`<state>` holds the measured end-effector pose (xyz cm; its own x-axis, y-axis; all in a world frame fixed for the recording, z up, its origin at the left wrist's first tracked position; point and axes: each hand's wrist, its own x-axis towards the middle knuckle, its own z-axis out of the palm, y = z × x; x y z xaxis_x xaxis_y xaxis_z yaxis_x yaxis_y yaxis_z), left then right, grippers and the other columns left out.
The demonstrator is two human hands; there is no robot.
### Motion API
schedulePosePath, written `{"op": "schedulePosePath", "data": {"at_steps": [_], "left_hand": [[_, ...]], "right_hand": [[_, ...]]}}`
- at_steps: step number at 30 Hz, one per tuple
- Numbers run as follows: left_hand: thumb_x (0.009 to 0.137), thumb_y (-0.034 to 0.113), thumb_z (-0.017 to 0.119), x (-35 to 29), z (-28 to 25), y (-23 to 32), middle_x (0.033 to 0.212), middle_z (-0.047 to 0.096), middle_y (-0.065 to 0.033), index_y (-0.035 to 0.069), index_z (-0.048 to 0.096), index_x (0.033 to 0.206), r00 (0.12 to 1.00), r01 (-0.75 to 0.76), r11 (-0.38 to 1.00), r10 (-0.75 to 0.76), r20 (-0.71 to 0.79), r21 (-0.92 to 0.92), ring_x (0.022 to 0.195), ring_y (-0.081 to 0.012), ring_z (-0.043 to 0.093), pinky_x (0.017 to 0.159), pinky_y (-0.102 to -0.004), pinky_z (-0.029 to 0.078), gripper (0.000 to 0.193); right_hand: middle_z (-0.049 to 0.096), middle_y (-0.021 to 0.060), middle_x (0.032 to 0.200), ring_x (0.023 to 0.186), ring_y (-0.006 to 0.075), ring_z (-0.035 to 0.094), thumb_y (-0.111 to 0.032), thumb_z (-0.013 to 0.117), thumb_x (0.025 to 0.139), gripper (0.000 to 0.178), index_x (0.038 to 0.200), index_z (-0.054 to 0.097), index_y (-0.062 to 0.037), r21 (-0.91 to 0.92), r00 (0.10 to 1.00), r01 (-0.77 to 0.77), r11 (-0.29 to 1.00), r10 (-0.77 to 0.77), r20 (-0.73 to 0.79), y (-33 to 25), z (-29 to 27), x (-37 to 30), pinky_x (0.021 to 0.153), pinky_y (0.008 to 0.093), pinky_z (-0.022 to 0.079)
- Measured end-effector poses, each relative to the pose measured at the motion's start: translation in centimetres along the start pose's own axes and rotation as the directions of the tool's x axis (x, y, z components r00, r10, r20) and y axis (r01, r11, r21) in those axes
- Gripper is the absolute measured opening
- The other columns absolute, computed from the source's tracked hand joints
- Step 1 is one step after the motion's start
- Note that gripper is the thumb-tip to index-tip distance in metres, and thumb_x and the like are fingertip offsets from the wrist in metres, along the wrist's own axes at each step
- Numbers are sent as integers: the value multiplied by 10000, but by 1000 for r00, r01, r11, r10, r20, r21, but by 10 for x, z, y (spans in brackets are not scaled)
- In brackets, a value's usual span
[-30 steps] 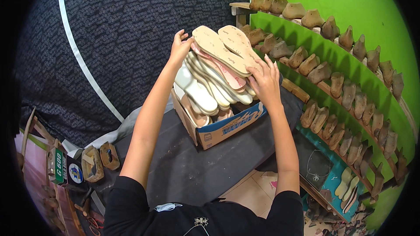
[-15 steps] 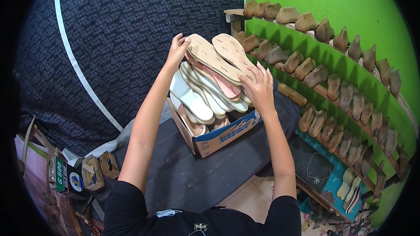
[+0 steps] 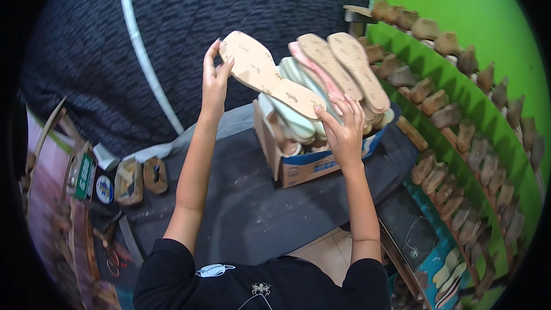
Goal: The person takes shoe soles from a box, applies adhesive onto them using a brush, and places them into a basket.
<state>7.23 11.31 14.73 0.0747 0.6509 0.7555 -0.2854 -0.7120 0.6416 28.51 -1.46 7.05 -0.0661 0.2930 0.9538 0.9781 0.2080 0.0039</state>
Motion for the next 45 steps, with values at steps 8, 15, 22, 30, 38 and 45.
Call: {"op": "schedulePosePath", "data": {"at_steps": [8,15,22,30,38,45], "left_hand": [[824,73,467,-146,-146,23,1263,295,-104,25,216,1298,925,191,981,-166,-343,38,1088,-160,407,879,-261,353,538],[846,137,438,-278,-237,51,1220,363,-102,37,284,1252,660,387,922,-291,-692,-18,1018,-177,477,827,-272,395,446],[850,180,475,-350,-311,63,993,560,-83,-2,460,1098,412,649,737,-549,-727,-189,849,-148,567,733,-265,458,308],[841,183,501,-357,-350,64,889,596,-49,5,528,1024,406,786,592,-710,-575,-176,803,-125,575,709,-258,467,258],[809,216,557,-342,-345,61,935,563,8,77,497,1077,423,833,543,-750,-509,-108,799,-69,549,676,-228,466,307],[793,194,567,-338,-345,59,974,575,-10,57,482,1129,456,833,539,-797,-396,-126,804,-74,570,662,-227,484,372]], "right_hand": [[505,13,1066,1073,259,412,-49,627,633,358,938,627,-237,403,957,85,911,-187,222,-99,31,-38,908,435,291],[521,-6,1027,1055,224,440,-92,638,649,339,951,606,-242,716,837,84,693,-439,326,-175,72,-102,899,438,297],[541,-11,988,1029,202,463,-134,602,704,272,958,602,-232,823,715,90,561,-611,339,-217,103,-142,892,430,302],[510,50,1061,1050,250,445,-76,578,636,373,997,584,-172,939,524,47,341,-808,267,-225,114,-131,897,417,307],[441,121,1111,907,218,489,-87,599,701,479,1154,444,-82,890,816,-352,290,-371,444,-280,186,-84,740,287,416],[460,80,1002,660,88,485,-156,669,712,510,1142,424,-32,810,780,-574,122,-221,586,-349,252,-74,540,198,422]]}}
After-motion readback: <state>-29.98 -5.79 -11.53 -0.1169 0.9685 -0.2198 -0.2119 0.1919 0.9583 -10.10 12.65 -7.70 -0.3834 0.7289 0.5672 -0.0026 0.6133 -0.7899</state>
